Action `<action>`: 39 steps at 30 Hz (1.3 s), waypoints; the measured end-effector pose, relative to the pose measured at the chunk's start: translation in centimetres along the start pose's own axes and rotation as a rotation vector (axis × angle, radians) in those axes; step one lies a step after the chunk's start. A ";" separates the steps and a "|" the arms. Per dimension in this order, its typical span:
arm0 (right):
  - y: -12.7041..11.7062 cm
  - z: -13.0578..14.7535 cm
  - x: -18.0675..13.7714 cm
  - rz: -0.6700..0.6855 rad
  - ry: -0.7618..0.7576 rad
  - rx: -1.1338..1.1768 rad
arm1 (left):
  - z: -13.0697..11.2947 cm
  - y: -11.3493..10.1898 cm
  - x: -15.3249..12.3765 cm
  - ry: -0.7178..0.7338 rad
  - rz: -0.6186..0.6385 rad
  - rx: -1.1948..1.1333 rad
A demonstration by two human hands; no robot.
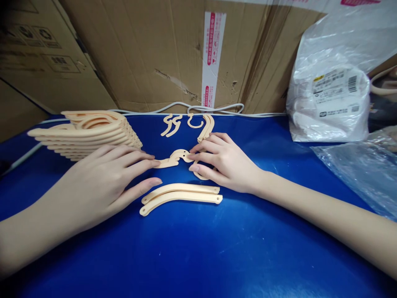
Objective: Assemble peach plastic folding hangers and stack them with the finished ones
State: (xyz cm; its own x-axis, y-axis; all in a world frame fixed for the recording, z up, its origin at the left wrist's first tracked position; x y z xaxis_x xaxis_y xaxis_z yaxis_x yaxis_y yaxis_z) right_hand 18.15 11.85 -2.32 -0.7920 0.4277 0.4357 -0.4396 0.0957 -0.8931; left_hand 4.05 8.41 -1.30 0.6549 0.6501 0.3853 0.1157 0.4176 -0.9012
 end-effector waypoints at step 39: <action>-0.6 0.5 0.4 0.176 -0.202 -0.514 | -2.9 0.4 -0.6 0.127 0.187 -0.374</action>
State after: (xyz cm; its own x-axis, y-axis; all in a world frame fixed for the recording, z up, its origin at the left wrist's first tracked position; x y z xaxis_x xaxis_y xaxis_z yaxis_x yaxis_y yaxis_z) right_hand 17.87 11.47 -1.61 -0.9218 0.3020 0.2432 -0.0712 0.4847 -0.8718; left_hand 5.84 6.37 -2.42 0.7741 0.5998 0.2027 0.2338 0.0267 -0.9719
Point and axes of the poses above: each hand's wrist, its own x-axis towards the middle knuckle, its own y-axis out of the palm, z = x × y, the point moved 9 cm from there along x, towards the middle knuckle, and after that the axes turned 4 degrees about -y, right-handed, at the moved point
